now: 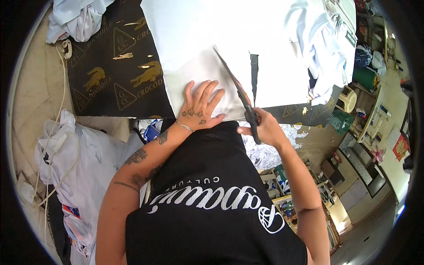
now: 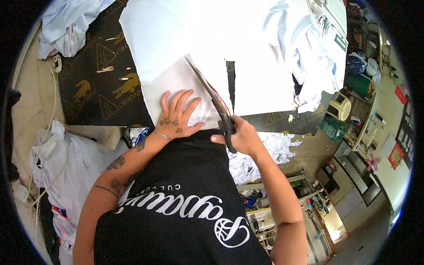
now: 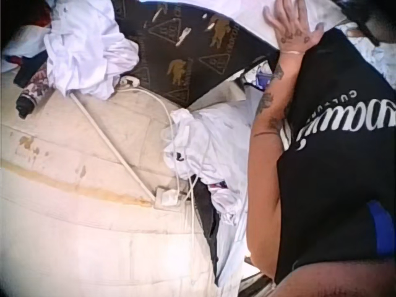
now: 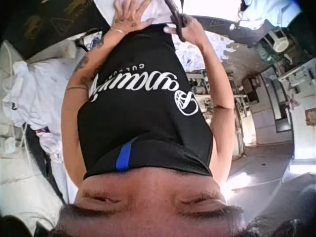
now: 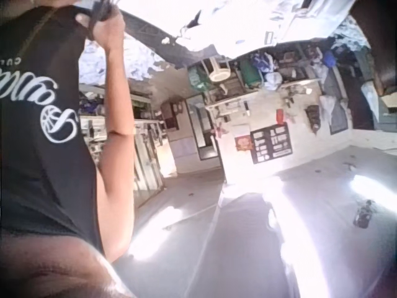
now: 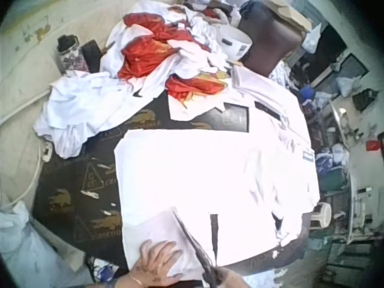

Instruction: The person cuts white fabric pieces using shears, then folds and stacks them on a table. The person repeatedly picks up fabric, aligns it, cuts it, and places the cut pieces into a growing stack.

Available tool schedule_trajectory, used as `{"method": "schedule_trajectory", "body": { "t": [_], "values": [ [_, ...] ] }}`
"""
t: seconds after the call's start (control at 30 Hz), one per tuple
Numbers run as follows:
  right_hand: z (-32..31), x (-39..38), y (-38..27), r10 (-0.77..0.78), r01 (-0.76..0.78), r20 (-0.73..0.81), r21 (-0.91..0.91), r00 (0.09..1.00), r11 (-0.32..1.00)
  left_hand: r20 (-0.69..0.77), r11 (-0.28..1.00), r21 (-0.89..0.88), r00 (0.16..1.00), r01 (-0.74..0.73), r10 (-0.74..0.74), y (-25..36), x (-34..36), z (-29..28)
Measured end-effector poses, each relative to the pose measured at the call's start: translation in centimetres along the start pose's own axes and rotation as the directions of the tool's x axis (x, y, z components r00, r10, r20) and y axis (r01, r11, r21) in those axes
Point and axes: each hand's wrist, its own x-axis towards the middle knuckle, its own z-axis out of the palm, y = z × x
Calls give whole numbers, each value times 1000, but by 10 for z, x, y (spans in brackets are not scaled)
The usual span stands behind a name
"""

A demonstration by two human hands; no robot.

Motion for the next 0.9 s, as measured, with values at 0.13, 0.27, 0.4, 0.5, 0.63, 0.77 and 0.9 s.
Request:
{"method": "schedule_trajectory", "body": {
  "t": [0.13, 0.27, 0.4, 0.5, 0.63, 0.77, 0.9],
  "values": [
    [10, 20, -14, 187, -187, 22, -9, 982, 982, 6, 1000, 0, 1000, -6, 6, -8, 4, 2],
    [24, 20, -13, 117, -117, -18, 25, 993, 993, -33, 1000, 2, 999, -22, 22, -7, 6, 1],
    [17, 34, -1, 65, -64, -18, 42, 998, 997, 1, 1000, -10, 1000, -20, 20, -7, 4, -7],
    [-59, 33, -36, 72, -57, 138, -110, 988, 992, 29, 997, -63, 999, 36, -34, -2, 4, -8],
    [-194, 77, -127, 162, 71, 255, -712, 953, 698, -48, 986, -20, 985, 163, -164, 17, 9, 2],
    [-217, 156, -197, -8, 491, 518, -806, 855, 330, -159, 953, 76, 947, 294, -279, 37, 13, 22],
    [-181, 190, -236, 24, 635, 667, -718, 744, 285, -243, 936, 154, 930, 317, -275, 42, 12, 35]
  ]
}}
